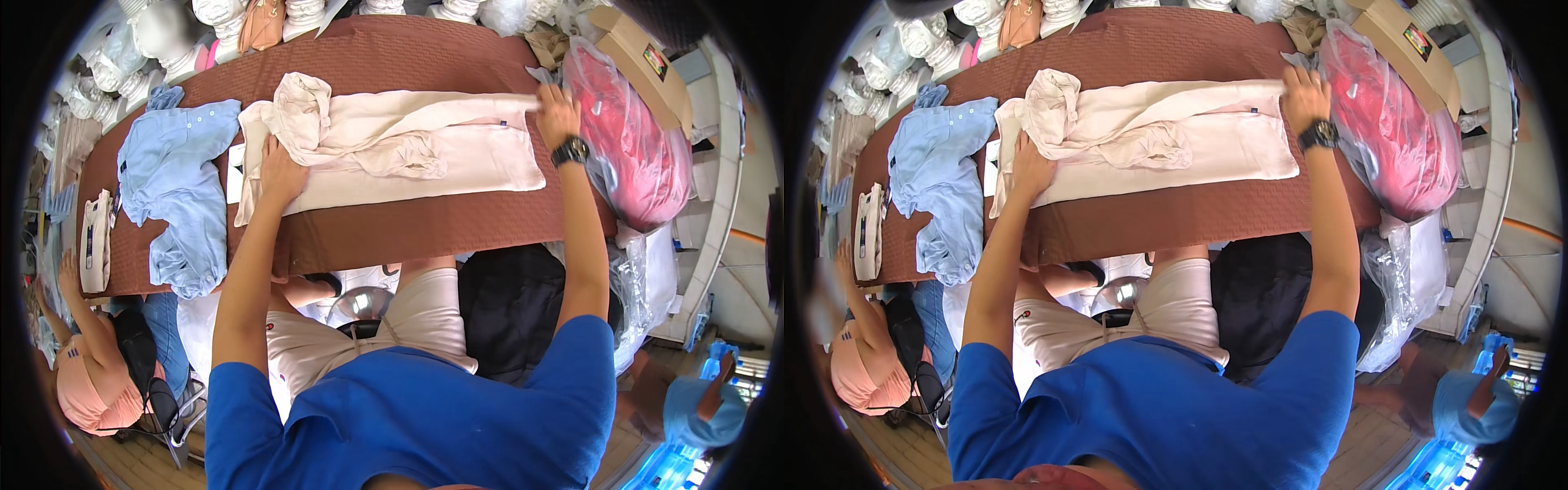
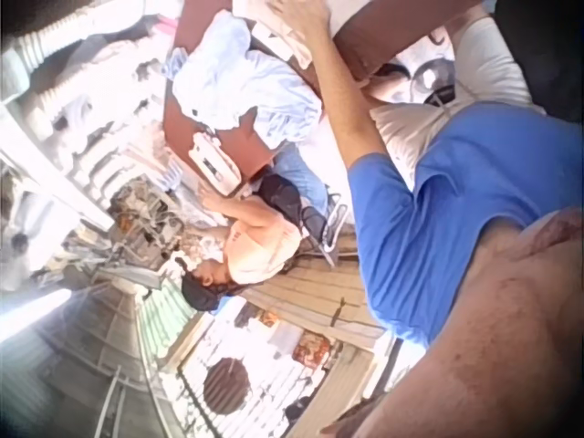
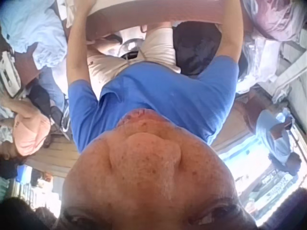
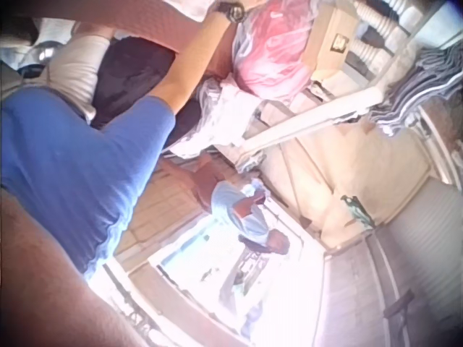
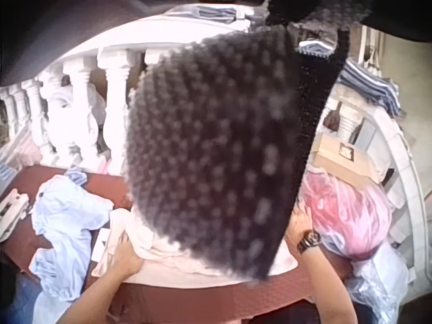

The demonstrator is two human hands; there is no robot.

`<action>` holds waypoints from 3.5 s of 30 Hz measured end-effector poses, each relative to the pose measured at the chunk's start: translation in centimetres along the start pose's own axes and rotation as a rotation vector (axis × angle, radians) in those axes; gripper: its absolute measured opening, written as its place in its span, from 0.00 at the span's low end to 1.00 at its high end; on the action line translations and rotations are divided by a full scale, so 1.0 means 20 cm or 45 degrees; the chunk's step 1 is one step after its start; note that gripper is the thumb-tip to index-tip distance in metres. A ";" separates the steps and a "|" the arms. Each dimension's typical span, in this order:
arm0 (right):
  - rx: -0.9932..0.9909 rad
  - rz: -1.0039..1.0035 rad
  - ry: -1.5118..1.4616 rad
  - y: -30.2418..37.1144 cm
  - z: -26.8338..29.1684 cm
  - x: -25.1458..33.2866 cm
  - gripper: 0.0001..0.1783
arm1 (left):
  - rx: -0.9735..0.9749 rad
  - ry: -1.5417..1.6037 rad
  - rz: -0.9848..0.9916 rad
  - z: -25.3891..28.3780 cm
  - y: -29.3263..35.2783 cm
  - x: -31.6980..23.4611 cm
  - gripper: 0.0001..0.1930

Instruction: The person folds a light-colored garment on a brown textured surface, using a rectangular white folding board to guide the creases. The person spreads the garment out, places the board on it, folds the sides and bottom over the board, and attaches a small blue tag to the folded item.

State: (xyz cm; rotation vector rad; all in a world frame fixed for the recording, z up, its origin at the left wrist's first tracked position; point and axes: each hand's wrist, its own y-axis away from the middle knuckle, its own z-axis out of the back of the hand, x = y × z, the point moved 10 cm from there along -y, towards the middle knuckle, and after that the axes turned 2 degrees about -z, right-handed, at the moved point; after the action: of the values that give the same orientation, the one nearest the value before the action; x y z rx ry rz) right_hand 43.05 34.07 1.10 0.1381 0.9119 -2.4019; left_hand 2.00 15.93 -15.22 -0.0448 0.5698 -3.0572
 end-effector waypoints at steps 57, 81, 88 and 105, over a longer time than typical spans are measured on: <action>0.205 -0.138 -1.033 0.23 -0.09 0.82 0.12 | 0.232 0.971 0.681 -0.01 0.02 0.78 0.27; 0.460 -0.421 -0.328 0.43 -0.93 -0.05 0.29 | 0.333 0.008 0.294 -0.02 -0.25 0.84 0.13; 0.066 -0.130 -0.821 0.28 -0.34 0.33 0.28 | 0.275 0.847 -0.118 0.55 -0.02 0.22 0.27; 0.432 -0.059 -0.960 0.51 -0.15 0.64 0.08 | 0.344 0.486 -0.204 0.67 0.40 -0.03 0.18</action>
State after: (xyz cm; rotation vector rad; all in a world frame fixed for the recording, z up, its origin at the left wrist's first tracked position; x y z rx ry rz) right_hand 37.51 23.71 -10.75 -0.6271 0.1611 -2.3324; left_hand 3.18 3.65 -5.66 0.5333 0.1609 -3.2857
